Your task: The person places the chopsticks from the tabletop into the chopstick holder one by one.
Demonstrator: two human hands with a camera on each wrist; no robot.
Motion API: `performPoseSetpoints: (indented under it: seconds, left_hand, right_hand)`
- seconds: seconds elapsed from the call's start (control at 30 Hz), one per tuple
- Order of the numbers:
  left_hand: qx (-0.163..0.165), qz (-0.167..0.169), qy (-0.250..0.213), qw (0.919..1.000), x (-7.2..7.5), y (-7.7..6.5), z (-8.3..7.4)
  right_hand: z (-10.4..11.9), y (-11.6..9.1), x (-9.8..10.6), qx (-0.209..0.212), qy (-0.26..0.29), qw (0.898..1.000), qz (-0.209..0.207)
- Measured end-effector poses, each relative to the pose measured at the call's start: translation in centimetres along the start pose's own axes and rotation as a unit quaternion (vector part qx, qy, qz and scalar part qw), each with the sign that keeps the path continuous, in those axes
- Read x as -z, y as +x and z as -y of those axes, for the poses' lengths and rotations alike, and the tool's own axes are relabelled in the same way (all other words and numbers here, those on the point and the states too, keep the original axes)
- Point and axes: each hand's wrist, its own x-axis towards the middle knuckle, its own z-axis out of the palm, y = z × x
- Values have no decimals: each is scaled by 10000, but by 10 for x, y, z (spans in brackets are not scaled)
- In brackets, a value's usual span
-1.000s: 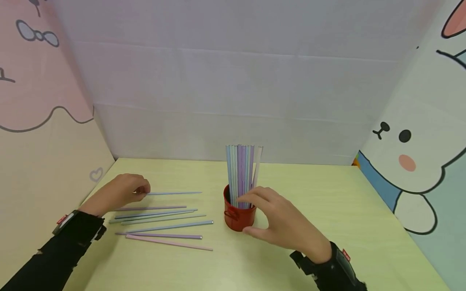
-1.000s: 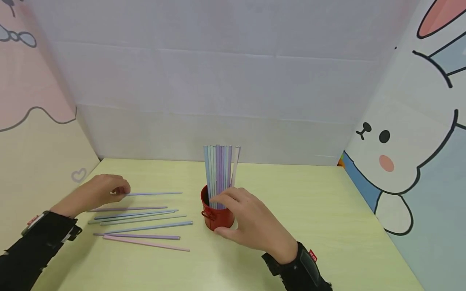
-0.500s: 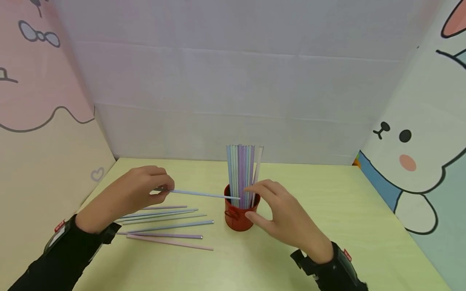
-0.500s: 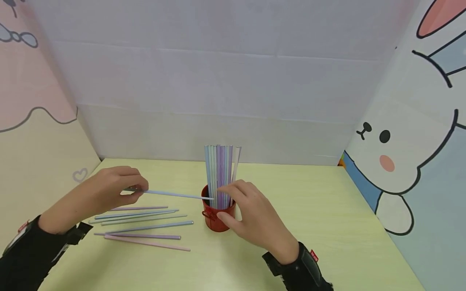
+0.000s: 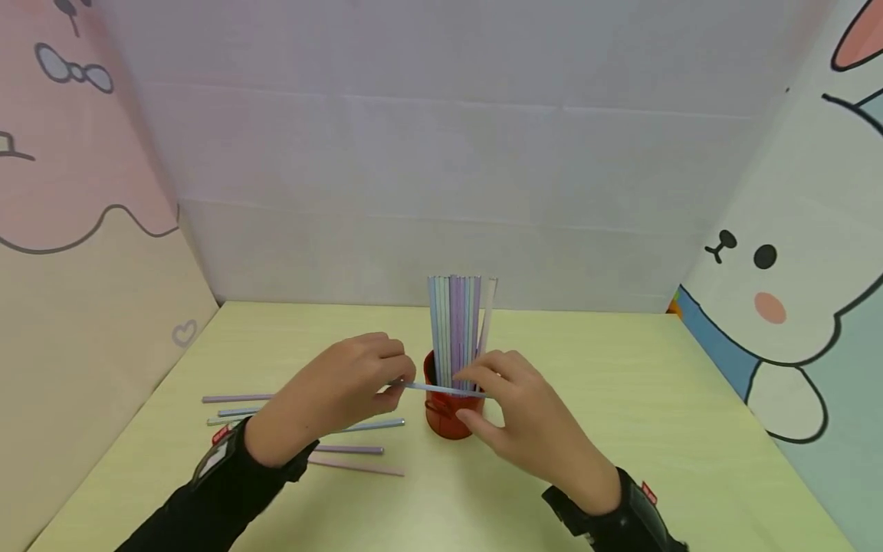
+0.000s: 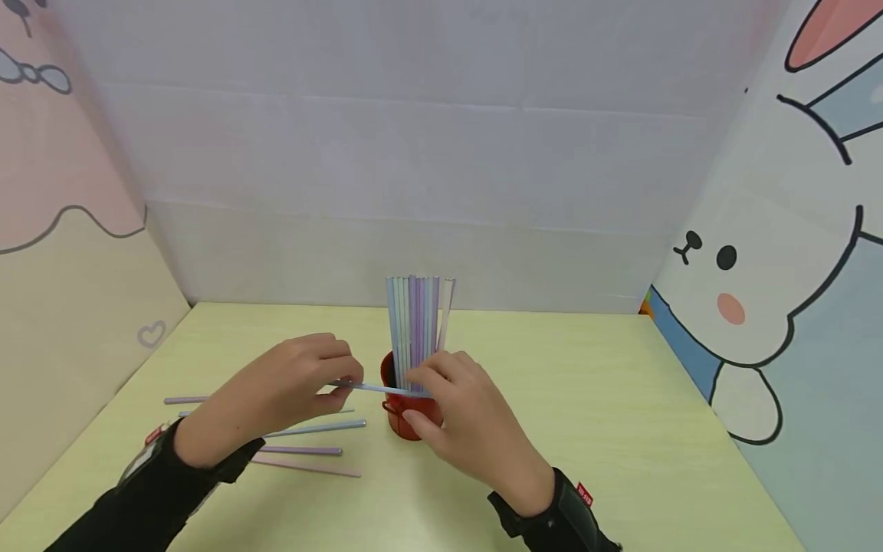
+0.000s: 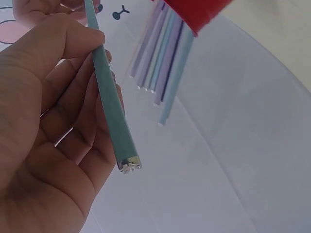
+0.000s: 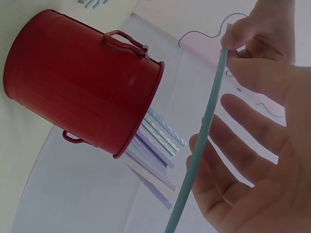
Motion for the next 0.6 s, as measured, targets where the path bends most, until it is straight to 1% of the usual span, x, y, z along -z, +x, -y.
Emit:
performPoseSetpoints:
  seconds: [0.13,0.27,0.37,0.6]
  left_hand:
    - [26,13,-25,10000,-11,16,-14]
    - [192,29,-72,9998,-18,26,-25]
    - [292,49,-92,9995,-23,28,-30]
    - [348,68,-276,9990,-32,27,-35]
  right_hand:
    - [2,0,-6,183,-123,9997,-146]
    - [4,1,-8,155,-264,9993,-205]
    - [5,1,-9,123,-392,9990,-190]
    - [4,-2,-10,230,-547,9982,-115]
